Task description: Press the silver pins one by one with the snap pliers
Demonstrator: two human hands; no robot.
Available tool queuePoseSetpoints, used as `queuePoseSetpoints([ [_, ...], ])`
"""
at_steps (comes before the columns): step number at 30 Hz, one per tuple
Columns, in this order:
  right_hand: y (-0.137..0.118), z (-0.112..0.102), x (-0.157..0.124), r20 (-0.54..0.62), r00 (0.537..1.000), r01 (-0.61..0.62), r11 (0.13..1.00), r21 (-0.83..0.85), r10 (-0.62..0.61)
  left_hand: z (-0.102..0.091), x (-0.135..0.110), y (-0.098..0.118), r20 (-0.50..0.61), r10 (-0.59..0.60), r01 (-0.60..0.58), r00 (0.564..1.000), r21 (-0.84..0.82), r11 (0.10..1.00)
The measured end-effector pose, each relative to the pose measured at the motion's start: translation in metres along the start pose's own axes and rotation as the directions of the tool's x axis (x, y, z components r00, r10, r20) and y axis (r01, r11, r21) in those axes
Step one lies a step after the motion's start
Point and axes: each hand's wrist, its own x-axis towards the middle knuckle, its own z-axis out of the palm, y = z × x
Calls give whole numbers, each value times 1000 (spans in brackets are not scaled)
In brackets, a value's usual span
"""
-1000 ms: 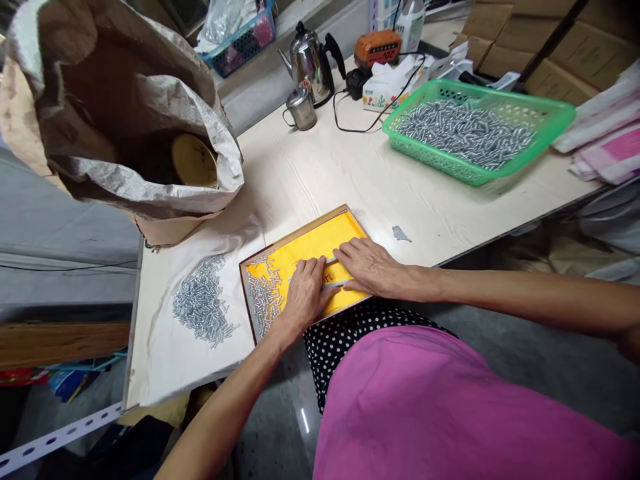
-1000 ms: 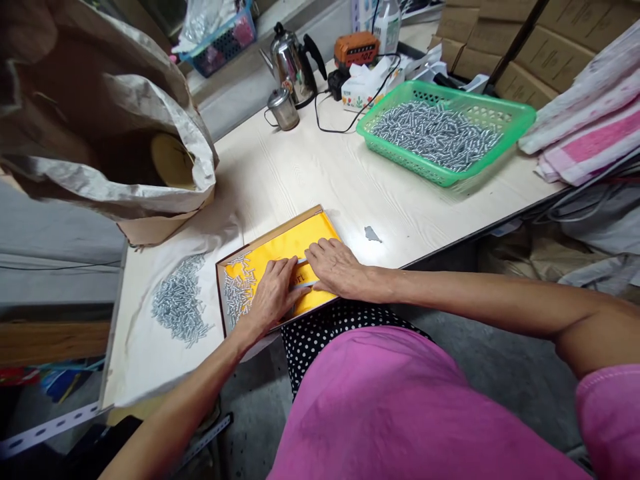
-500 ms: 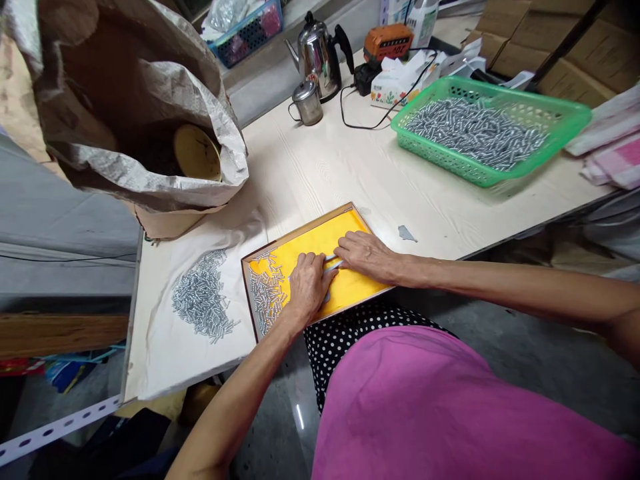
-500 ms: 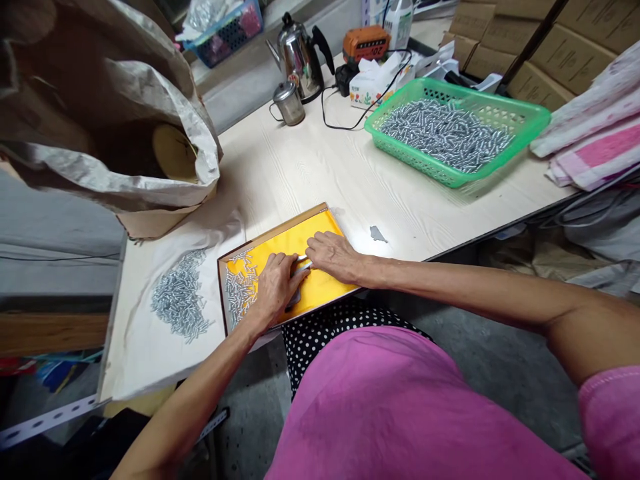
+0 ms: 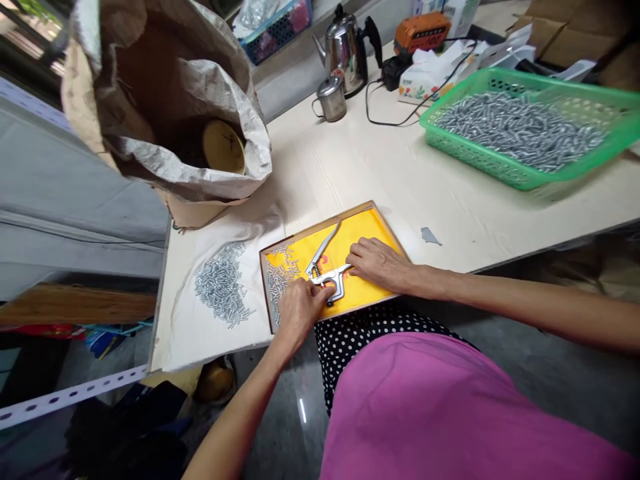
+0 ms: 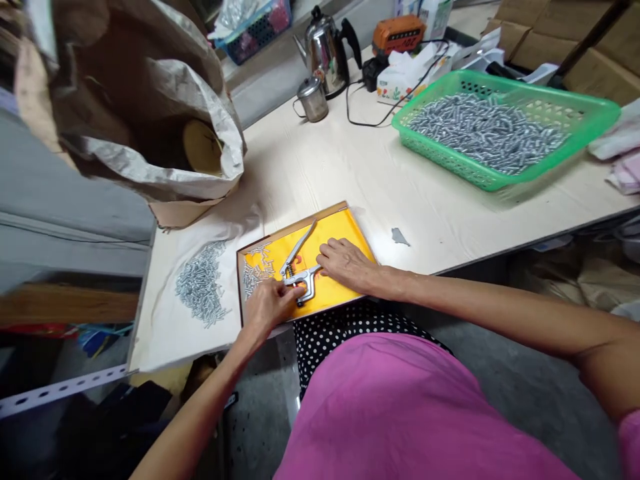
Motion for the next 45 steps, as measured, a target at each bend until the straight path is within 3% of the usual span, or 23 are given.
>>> queuePoseSetpoints([
  [5, 1, 3, -2, -62, 995, 74, 994, -75, -79, 6, 3, 4, 135, -65, 73, 989, -55, 996],
  [11, 0, 5, -3, -102, 990, 84, 992, -96, -94, -9, -23, -13, 87, 59, -75, 994, 186, 980],
  [14, -1, 5, -3, -102, 991, 77, 992, -97, -87, -23, -26, -38, -41, -67, 75, 997, 254, 964],
  [16, -2, 5, -2, -96, 992, 73, 992, -107, -84, -32, -17, -65, -197, -151, 205, 969, 296, 933],
  [18, -2, 5, -2, -94, 992, 71, 991, -117, -82, -37, -5, -94, -278, -197, 288, 940, 340, 895],
  [22, -2, 6, -2, -90, 993, 69, 990, -125, -80, -33, 16, -140, -226, -224, 295, 948, 363, 884],
  [26, -2, 5, -1, -74, 995, 64, 989, -132, -74, -28, 19, -158, -200, -204, 261, 958, 327, 908],
  [29, -2, 3, 0, -48, 996, 66, 988, -141, -74, -31, 14, -151, -252, -172, 230, 952, 223, 947],
  [32, -3, 0, 2, -17, 997, 69, 987, -148, -72, -31, 6, -119, -296, -136, 104, 945, -121, 987],
  [34, -4, -1, 3, 0, 998, 61, 987, -149, -62, -23, -1, -87, -219, -128, 30, 967, -403, 915],
  [36, -4, -2, 3, 11, 999, 48, 988, -145, -47, -10, -7, -55, -151, -73, -18, 986, -531, 847],
  [40, -4, -3, 4, 43, 999, 29, 992, -124, -24, 22, -13, -22, -230, 118, -208, 966, -424, 881],
  [45, -4, -6, 5, 62, 998, 22, 995, -94, -16, 35, -16, -29, -285, 228, -307, 931, -278, 910],
])
